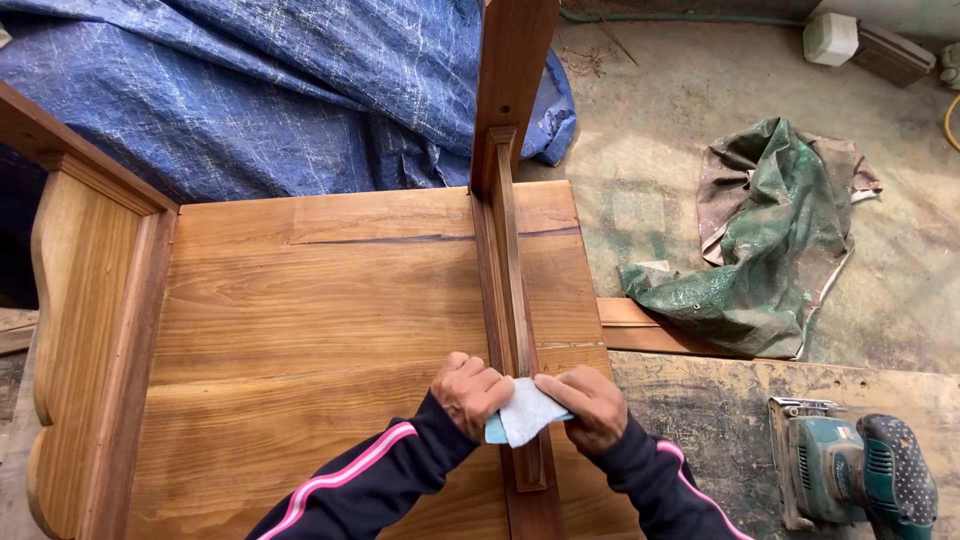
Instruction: Manually sanding the edges and legs of a wooden furniture piece using sandpaper.
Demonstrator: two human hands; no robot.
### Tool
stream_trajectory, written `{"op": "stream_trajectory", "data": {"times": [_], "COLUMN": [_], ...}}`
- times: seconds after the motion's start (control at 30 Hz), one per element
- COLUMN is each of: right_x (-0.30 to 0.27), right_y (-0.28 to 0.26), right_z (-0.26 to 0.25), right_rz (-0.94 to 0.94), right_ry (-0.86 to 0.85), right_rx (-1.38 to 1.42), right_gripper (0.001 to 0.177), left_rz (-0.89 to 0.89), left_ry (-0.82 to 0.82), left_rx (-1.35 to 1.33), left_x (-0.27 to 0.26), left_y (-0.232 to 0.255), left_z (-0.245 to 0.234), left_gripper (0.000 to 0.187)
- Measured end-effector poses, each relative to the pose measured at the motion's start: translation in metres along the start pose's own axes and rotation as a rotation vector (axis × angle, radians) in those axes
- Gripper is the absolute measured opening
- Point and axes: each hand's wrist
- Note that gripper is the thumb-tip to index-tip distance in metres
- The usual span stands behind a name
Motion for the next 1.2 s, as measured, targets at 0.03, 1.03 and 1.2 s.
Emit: {"op": "stream_trajectory", "data": {"times": [0.03,1.03,1.2], "right_x": [0.002,-0.037,-0.09], "right_y": [0.001,-0.045,-0.042], "right_z": [0.003,-0.012,0.008], "right_rz": [-0.041,-0.253,-0.32], "right_ry": [0.007,-0.184,-0.274], "right_rx": [-0.024,-0.305,-0.261], "right_gripper": [0.051,0.045,0.043], "left_rz": [0.033,0.353,0.411], "left_ry": [0.011,-0.039,-0.083], "left_rx": [0.027,0.06,0.093], "left_x": [-0.002,-0.05,-0.091], "left_y": [0.0,0.032,0.048], "left_z": [0.0,-0.008,0.018], "left_gripper": [0.013,0.03,0.032]}}
Point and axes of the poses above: each hand's wrist, its own x-axis towards the middle knuckle, its own z-axis out of the palm, y = z × x, and after that the axes turned 6 degrees about -z, right-handed
